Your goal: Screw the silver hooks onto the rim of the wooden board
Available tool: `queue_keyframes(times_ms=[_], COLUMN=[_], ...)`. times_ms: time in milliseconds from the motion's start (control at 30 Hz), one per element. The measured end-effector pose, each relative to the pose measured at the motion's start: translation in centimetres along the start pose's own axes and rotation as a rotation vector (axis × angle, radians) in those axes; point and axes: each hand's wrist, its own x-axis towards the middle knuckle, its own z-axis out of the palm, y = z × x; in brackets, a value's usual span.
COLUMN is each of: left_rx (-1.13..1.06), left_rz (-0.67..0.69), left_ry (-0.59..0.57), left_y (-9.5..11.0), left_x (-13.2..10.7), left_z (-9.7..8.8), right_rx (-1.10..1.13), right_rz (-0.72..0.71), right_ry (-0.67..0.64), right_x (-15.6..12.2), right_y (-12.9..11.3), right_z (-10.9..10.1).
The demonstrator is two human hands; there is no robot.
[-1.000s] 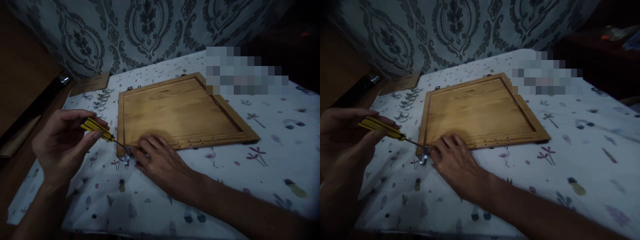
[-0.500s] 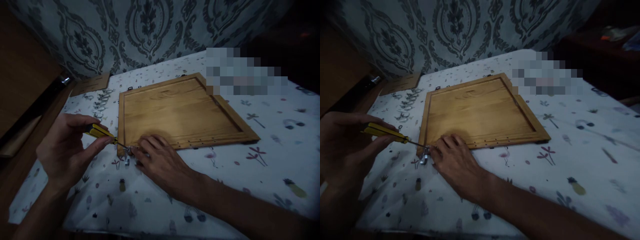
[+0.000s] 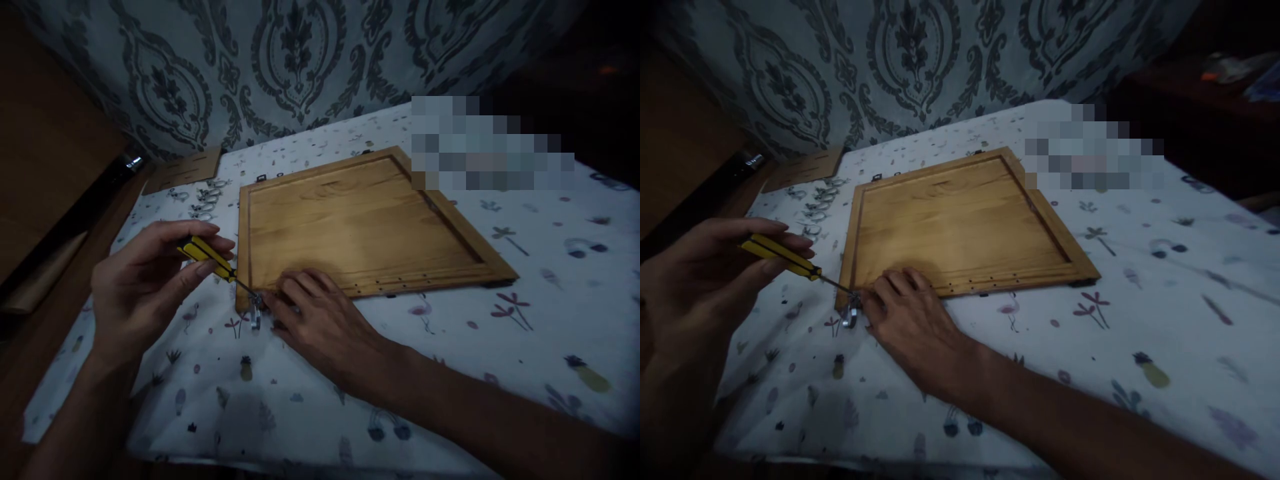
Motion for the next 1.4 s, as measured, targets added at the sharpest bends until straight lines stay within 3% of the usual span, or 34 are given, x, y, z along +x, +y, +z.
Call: queue_keyframes(times_ms=[233,433,667,867,1000,1233,1400], left_rx=[-0.038,-0.021,0.062,-0.090,-0.111,-0.080,-0.064], left_rz=[0.023,0.167,0.074,-0.077,-0.103,-0.064,-0.064], left_ry=[0.033,0.054,0.021,0.028,0.043,0.249,0.253], left_y=[-0.7,-0.7,-0.3,-0.6,-0.4,0.6,0.7], left_x=[-0.1,0.2,0.3,0.3,-0.2,-1.0,-1.5], left_z=[0.7,0.9,0.1,0.1,0.5,-0.3,-0.5], right_rx=[-0.007,0.008,-0.005,-0.010,0.002,0.027,0.015], right_rz=[0.001,0.004,-0.002,-0.018,-0.017,-0.009,-0.011], right_ry=[0.016,0.029,0.068,0.077,0.054,0.030,0.040], right_x=[0.0,0.0,0.2,0.3,0.4,0.2,0.3], right_y=[0.0,0.1,0.1,0.1,0.0,0.1,0.1], right_z=[0.3,0.5,0.4,0.1,-0.2,0.1,0.1])
